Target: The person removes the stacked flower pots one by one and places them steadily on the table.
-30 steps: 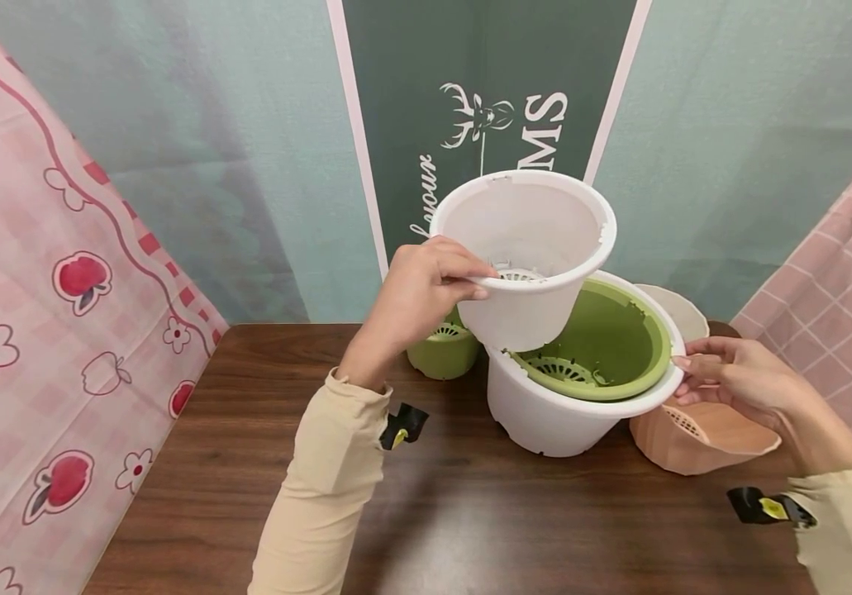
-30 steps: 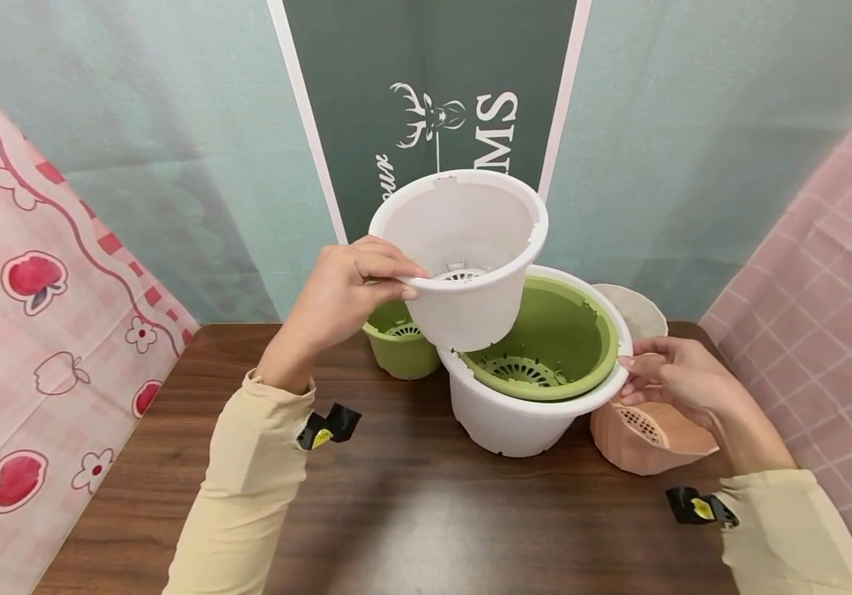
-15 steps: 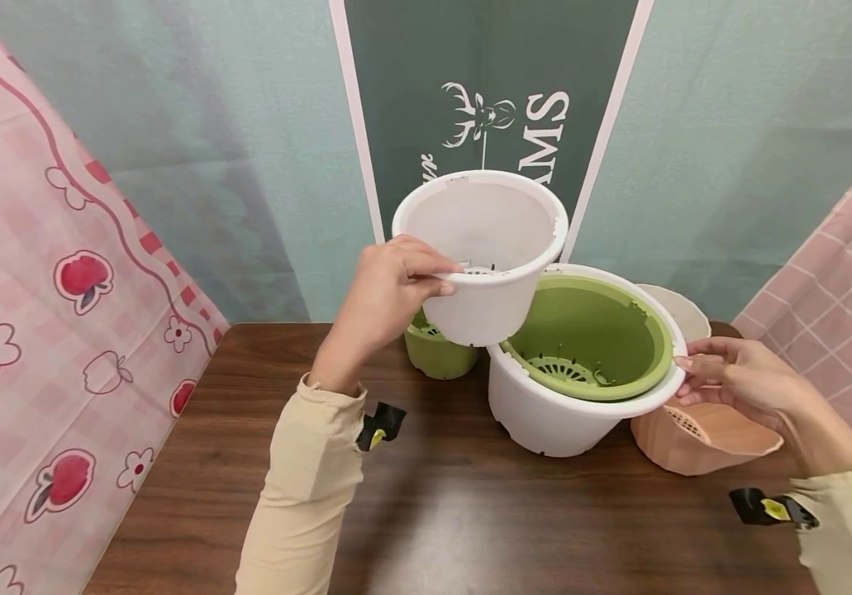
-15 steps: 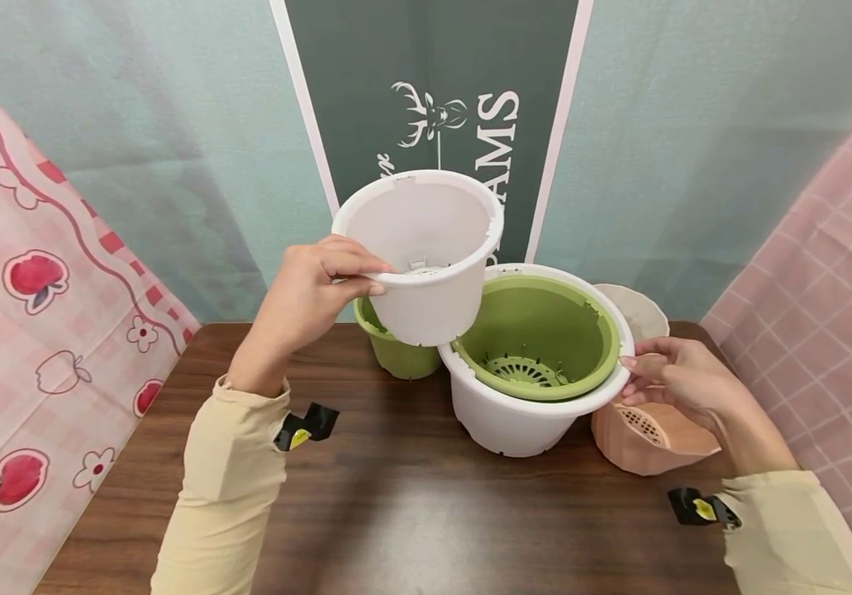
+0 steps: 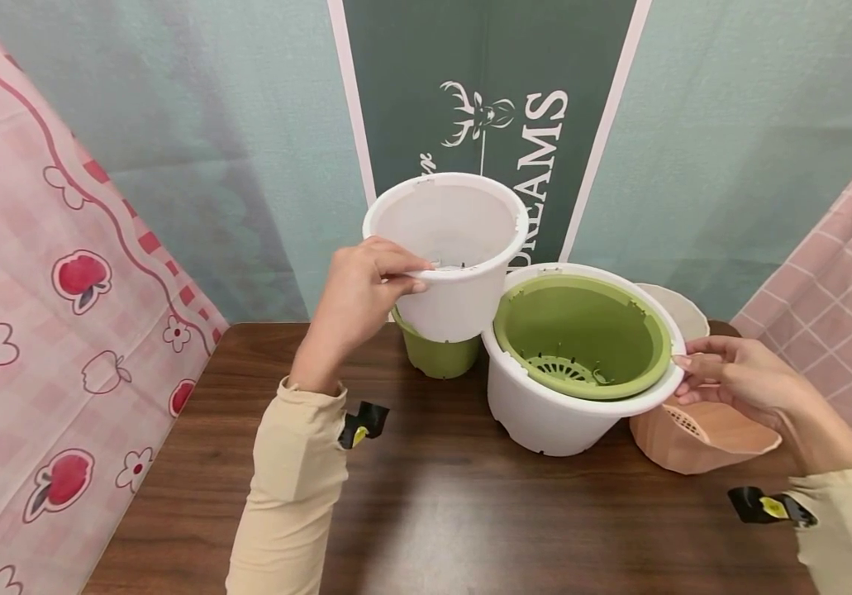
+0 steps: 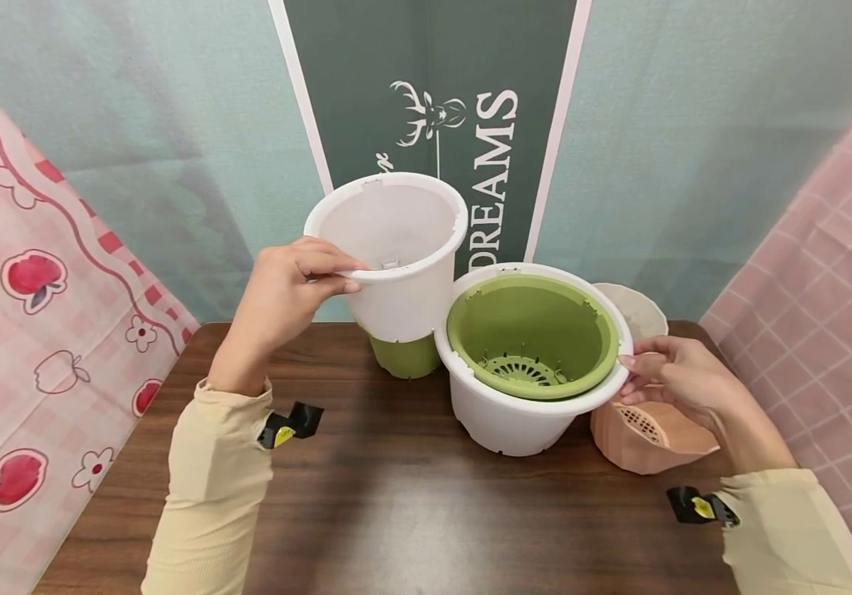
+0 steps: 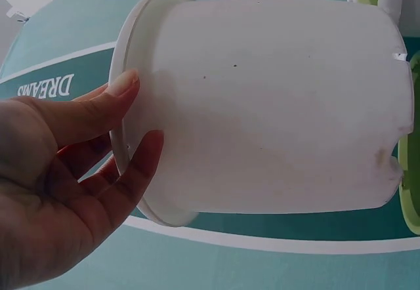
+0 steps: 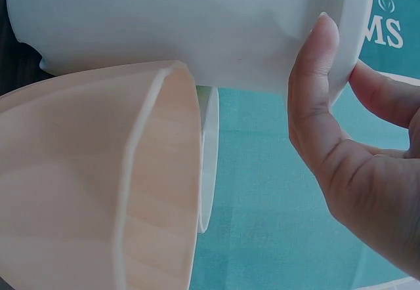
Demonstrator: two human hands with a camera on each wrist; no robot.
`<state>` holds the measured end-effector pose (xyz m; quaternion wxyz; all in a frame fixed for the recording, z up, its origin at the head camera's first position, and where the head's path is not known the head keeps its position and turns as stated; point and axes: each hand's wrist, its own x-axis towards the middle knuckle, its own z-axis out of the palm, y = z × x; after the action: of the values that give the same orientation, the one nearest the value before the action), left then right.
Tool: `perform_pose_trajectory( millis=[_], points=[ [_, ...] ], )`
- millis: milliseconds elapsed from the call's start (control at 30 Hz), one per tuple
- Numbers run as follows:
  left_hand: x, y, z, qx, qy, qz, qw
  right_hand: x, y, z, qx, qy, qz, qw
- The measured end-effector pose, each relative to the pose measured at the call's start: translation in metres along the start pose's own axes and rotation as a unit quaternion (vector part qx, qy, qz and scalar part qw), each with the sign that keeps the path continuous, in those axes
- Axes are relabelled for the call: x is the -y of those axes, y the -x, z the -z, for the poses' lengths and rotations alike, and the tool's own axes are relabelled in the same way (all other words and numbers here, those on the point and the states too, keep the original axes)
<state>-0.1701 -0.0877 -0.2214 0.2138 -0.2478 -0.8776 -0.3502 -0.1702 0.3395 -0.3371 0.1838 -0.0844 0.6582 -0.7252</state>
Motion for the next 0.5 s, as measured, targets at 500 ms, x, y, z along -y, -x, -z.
perform_pose_trajectory(
  millis=[500],
  points=[
    [0.015, 0.01, 0.008, -0.023, -0.007, 0.029, 0.9993, 0.0, 0.0, 0.0, 0.003, -0.005, 0.001, 1.0]
  ],
)
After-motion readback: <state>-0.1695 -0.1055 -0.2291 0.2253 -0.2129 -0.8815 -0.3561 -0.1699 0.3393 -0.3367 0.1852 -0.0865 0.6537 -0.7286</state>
